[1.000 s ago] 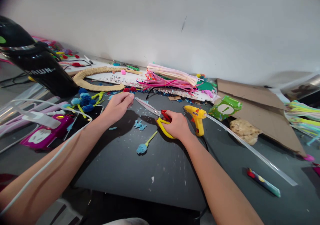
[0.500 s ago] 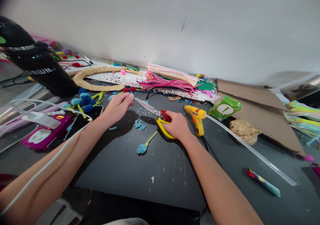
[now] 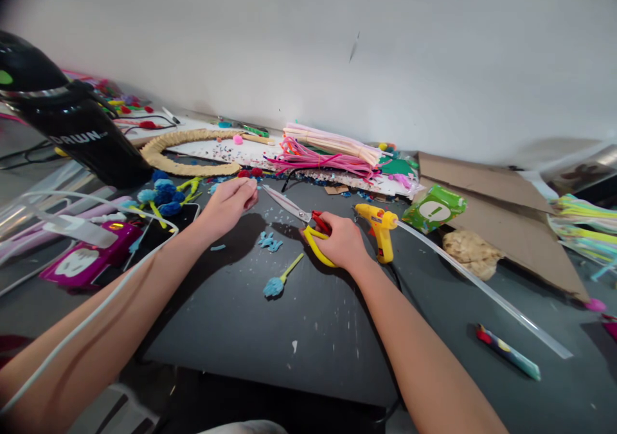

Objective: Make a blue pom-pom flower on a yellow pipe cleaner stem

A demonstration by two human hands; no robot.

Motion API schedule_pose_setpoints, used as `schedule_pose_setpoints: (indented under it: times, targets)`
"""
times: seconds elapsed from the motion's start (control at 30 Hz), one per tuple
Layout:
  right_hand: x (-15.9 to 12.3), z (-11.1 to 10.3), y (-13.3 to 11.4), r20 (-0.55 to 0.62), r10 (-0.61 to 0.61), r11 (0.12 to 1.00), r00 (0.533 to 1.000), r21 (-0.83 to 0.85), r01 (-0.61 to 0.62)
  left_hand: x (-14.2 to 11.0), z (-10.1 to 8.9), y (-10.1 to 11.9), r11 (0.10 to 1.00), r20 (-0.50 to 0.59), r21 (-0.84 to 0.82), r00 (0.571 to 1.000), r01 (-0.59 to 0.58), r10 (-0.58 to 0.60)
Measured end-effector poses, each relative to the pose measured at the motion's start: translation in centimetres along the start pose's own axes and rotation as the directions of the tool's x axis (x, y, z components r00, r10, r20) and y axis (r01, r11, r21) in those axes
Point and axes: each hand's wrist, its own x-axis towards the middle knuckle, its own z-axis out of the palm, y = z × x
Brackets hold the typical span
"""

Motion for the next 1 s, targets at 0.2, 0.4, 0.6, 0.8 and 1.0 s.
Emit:
schedule_pose_setpoints:
  times: [0.2, 0.4, 0.6, 0.8, 1.0]
  targets:
    - [0.04, 0.03, 0.03, 0.003, -0.006, 1.000, 1.000, -0.006, 0.006, 0.02, 0.13, -0.26, 1.000, 0.018, 0.000, 1.000, -0.010, 0.010]
    - [0.04, -0.10, -0.28, 0.017, 0.010, 1.000, 1.000, -0.008, -0.010, 0.05, 0.19, -0.34, 1.000, 0.024, -0.006, 1.000, -0.019, 0.019]
    - [0.11, -0.10, -0.19, 0.020, 0.019, 1.000, 1.000, -0.015, -0.018, -0.03, 0.29, -0.27, 1.000, 0.028, -0.025, 1.000, -0.006, 0.007]
    - [0.13, 0.08, 0.02, 0.005, -0.005, 1.000, 1.000, -0.010, 0.005, -0.05, 0.29, -0.21, 1.000, 0.028, -0.001, 1.000, -0.010, 0.010]
    - [0.07, 0.12, -0.05, 0.000, 0.001, 1.000, 1.000, -0.006, -0.001, -0.08, 0.28, -0.14, 1.000, 0.007, 0.028, 1.000, -0.015, 0.015]
